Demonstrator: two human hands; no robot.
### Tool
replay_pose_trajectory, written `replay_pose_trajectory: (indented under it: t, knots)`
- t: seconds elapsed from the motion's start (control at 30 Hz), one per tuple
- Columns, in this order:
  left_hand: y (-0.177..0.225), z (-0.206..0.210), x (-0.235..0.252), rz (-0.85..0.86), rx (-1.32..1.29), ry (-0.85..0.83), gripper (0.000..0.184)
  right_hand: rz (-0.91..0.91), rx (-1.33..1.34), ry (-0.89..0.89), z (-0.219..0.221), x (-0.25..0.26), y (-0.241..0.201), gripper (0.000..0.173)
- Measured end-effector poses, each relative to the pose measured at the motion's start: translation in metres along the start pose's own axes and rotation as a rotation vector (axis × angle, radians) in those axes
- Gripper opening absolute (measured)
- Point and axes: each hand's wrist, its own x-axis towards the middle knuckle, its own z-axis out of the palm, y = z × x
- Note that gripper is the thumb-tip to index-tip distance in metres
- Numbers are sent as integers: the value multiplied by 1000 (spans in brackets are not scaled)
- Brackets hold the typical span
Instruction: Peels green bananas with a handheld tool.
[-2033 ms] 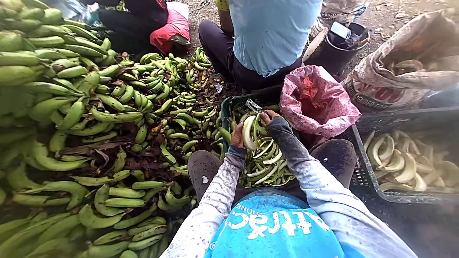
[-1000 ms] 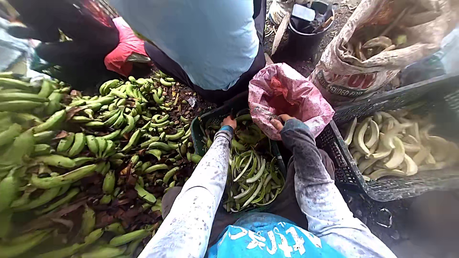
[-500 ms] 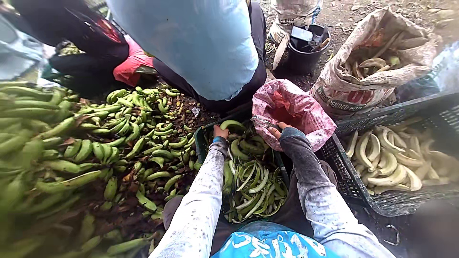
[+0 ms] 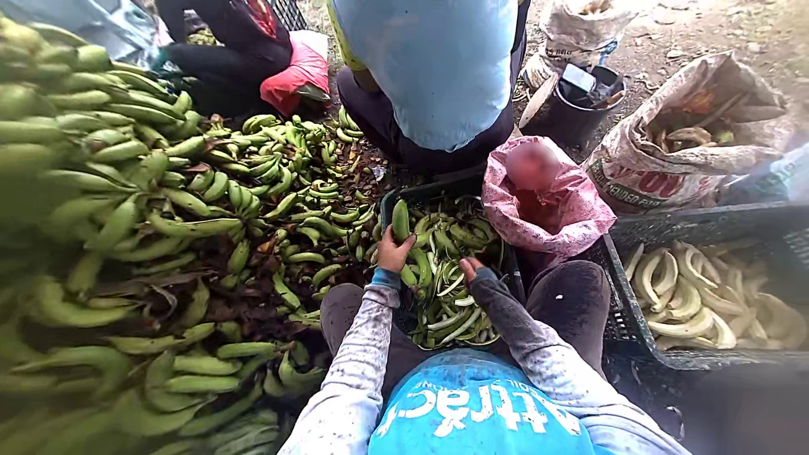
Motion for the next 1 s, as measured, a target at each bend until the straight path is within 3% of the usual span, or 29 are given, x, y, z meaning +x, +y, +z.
replay_pose_trajectory:
  t: [0.1,0.23,0.33,0.43,0.47,0.53,0.6,0.63,0.7,0.8,0.87,0.93,1.0]
  knots:
    - [1,2,-13,57,-151,11,61,-178,139,84,13,18,14,48]
    - [9,2,-16,161,-230,29,59,-398,299,49,-20,-62,-105,46]
    - [16,0,-16,179,-277,49,60,-530,381,64,-7,-64,-113,45]
    - [21,-4,-22,267,-431,44,58,-476,-87,11,20,-11,-14,54]
    - [23,-7,-24,290,-496,34,57,-216,-268,-105,24,-16,2,54]
    - [30,-17,-18,291,-564,5,48,111,-240,-110,38,-19,18,52]
    - [37,-23,-17,167,-564,-26,44,173,-79,-129,33,-30,3,51]
    - [36,-20,-18,86,-575,-26,42,58,-25,-125,29,-21,8,48]
    - [33,-6,-9,-77,-654,6,43,-357,77,-95,17,13,32,47]
    - [34,10,0,-248,-618,-45,46,-593,-80,-82,-8,7,5,58]
    - [41,15,-1,-281,-526,-104,45,-795,-283,-106,-20,7,-7,61]
    - [50,20,-3,-262,-476,-138,45,-1022,-380,41,-18,36,6,65]
    - [46,27,-3,-178,-534,-132,44,-1066,-495,192,-19,47,3,60]
